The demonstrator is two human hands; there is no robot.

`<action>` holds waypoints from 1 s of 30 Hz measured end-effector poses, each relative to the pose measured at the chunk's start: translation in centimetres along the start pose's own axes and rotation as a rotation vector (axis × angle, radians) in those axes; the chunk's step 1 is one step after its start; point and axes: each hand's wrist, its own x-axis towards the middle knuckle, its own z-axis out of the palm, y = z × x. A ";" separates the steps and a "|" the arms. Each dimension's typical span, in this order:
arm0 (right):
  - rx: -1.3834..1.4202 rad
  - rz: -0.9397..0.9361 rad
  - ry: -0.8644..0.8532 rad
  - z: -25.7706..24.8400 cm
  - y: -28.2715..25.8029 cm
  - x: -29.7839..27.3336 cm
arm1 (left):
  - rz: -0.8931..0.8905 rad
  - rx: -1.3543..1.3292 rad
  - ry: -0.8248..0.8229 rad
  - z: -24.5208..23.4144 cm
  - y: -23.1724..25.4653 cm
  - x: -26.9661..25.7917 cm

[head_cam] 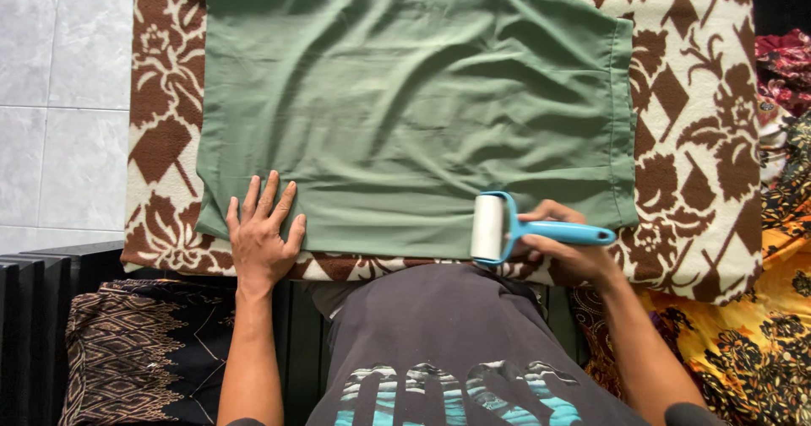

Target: The person uses a lint roller to remove lint from a green garment laid on a patterned surface. They roll the tool back and forth across the fabric, then fold the garment in half and continue rolling the folded section.

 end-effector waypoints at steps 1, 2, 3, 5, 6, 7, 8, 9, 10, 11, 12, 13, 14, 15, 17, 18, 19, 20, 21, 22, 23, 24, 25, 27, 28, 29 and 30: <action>0.034 0.012 0.011 -0.5 0.1 -0.3 | -0.001 0.001 0.002 0.0 0.0 0.1; 0.016 0.007 -0.001 -0.6 0.2 -0.2 | -0.002 0.002 0.005 0.0 0.0 0.1; -0.001 0.001 -0.013 -0.3 0.3 0.1 | -0.003 0.003 0.007 0.0 0.0 0.1; -0.060 -0.048 -0.046 1.2 0.2 1.7 | 0.000 -0.001 0.013 0.0 0.0 0.0; -0.102 -0.091 -0.067 2.6 0.3 3.2 | -0.001 -0.002 0.019 0.0 0.0 0.0; -0.145 -0.135 -0.088 4.2 0.2 4.6 | 0.003 -0.007 0.022 0.1 0.1 0.0; -0.176 -0.158 -0.115 5.9 0.0 6.1 | 0.005 -0.010 0.026 0.0 0.0 0.0; -0.207 -0.182 -0.142 8.0 -0.2 7.8 | 0.007 -0.012 0.029 0.0 0.0 0.0; -0.220 -0.286 -0.164 10.3 -0.3 9.5 | 0.005 -0.013 0.030 0.0 0.0 -0.1; -0.232 -0.391 -0.186 12.6 -0.6 11.2 | 0.003 -0.013 0.031 0.0 0.0 -0.1; -0.270 -0.466 -0.187 14.9 -0.9 12.9 | 0.001 -0.015 0.031 0.1 0.0 -0.2; -0.308 -0.541 -0.188 16.9 -1.3 14.3 | 0.001 -0.013 0.029 0.1 0.0 -0.2; -0.183 -0.435 -0.252 18.9 -1.7 15.3 | 0.002 -0.011 0.029 0.0 0.0 -0.2; -0.060 -0.326 -0.315 20.3 -2.1 16.0 | 0.002 -0.010 0.028 0.0 -0.1 -0.3; -0.091 -0.326 -0.324 21.5 -2.7 16.7 | 0.015 -0.001 0.034 -0.1 -0.2 -0.3; -0.109 -0.323 -0.329 21.6 -2.7 16.7 | 0.021 -0.001 0.036 0.0 -0.1 -0.3; -0.054 -0.313 -0.346 21.2 -2.6 16.5 | 0.018 -0.004 0.040 0.0 0.0 -0.2; 0.000 -0.299 -0.366 20.3 -2.3 16.1 | 0.011 -0.008 0.042 0.0 0.0 -0.3; 0.055 -0.284 -0.384 19.2 -2.0 15.6 | 0.004 -0.013 0.044 -0.1 0.1 -0.3; -0.015 -0.239 -0.364 17.7 -1.6 14.8 | 0.003 -0.013 0.045 -0.1 0.2 -0.3; -0.086 -0.195 -0.344 15.6 -1.3 13.7 | 0.002 -0.014 0.046 -0.2 0.3 -0.2; -0.117 -0.176 -0.307 13.6 -0.9 12.2 | 0.001 -0.013 0.045 -0.3 0.3 -0.2; -0.149 -0.158 -0.270 11.4 -0.6 10.6 | -0.006 -0.017 0.042 -0.4 0.3 -0.2; -0.108 -0.076 -0.167 6.9 -0.4 6.7 | -0.017 -0.025 0.034 -0.5 0.4 -0.1; -0.098 -0.099 -0.151 5.0 -0.4 5.4 | -0.020 -0.027 0.034 -0.6 0.4 -0.1; -0.088 -0.123 -0.135 3.4 -0.3 4.3 | -0.022 -0.029 0.035 -0.6 0.5 -0.1; -0.059 -0.124 -0.108 2.1 -0.3 3.2 | -0.018 -0.032 0.037 -0.5 0.4 0.1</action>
